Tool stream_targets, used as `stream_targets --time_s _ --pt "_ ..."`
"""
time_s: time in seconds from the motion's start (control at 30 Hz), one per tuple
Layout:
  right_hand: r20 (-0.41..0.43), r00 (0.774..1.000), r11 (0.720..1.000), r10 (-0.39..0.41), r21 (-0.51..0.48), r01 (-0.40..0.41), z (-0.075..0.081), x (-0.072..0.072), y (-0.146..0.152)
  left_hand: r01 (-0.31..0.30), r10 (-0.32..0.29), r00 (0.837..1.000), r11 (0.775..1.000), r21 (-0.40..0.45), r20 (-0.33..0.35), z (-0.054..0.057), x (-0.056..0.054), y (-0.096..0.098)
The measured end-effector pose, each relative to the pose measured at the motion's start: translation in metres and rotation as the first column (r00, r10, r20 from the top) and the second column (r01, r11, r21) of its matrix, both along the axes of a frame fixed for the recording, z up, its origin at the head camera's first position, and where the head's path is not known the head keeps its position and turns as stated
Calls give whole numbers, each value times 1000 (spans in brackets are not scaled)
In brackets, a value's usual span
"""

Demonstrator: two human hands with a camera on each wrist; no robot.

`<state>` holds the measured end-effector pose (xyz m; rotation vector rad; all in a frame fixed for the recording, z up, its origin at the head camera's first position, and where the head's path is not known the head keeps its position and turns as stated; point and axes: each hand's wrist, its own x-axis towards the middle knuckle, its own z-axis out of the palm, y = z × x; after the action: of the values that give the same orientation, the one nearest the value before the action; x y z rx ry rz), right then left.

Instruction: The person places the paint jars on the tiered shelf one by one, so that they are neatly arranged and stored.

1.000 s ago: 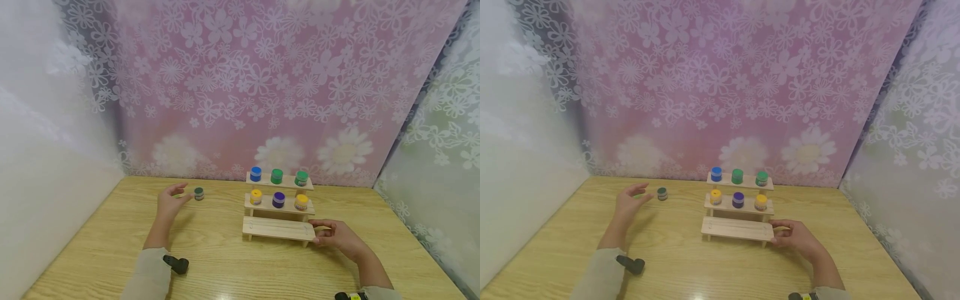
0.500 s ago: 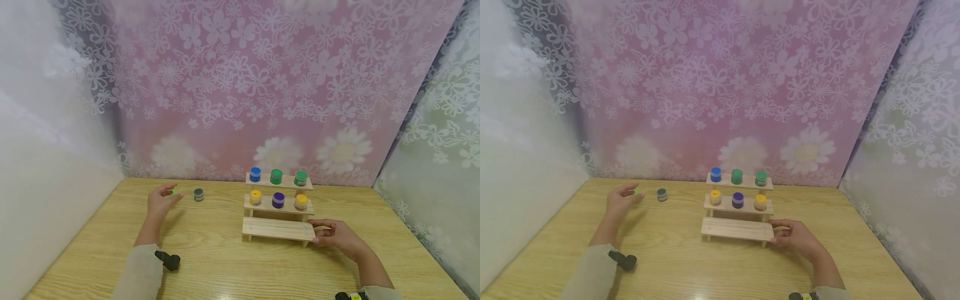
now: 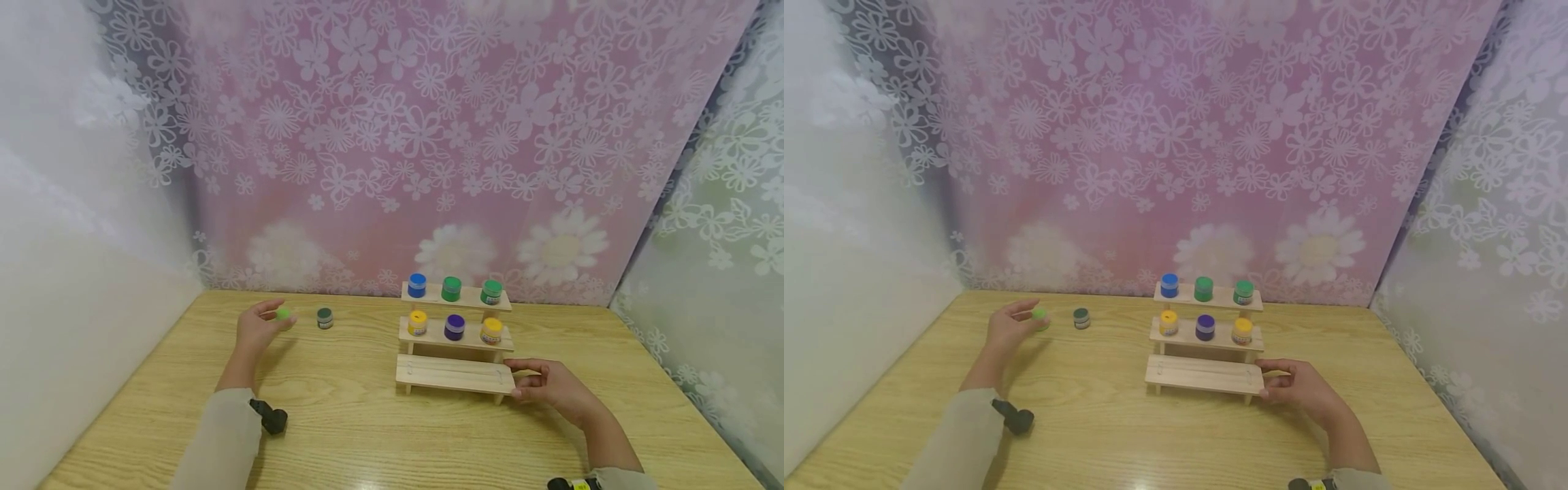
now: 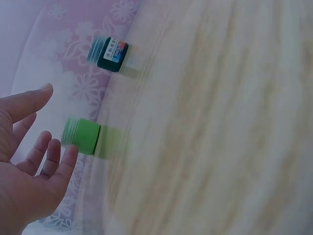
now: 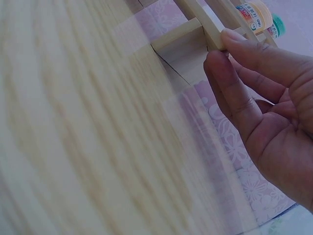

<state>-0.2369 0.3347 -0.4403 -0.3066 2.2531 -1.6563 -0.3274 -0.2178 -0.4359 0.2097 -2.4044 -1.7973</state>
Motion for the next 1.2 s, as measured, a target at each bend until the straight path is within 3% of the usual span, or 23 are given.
stream_targets --time_s 0.33,0.77,1.2 --pt "-3 1000 1000 6 -7 -6 -1 0 1 31 -31 999 998 -55 13 0 -9 -5" --pt "-13 1000 1000 20 -22 -20 -3 -2 3 80 -75 996 985 -156 38 -13 -16 -9" --pt "-19 1000 1000 17 -21 -17 -3 -1 2 96 -94 995 976 -194 18 -16 -14 -10"
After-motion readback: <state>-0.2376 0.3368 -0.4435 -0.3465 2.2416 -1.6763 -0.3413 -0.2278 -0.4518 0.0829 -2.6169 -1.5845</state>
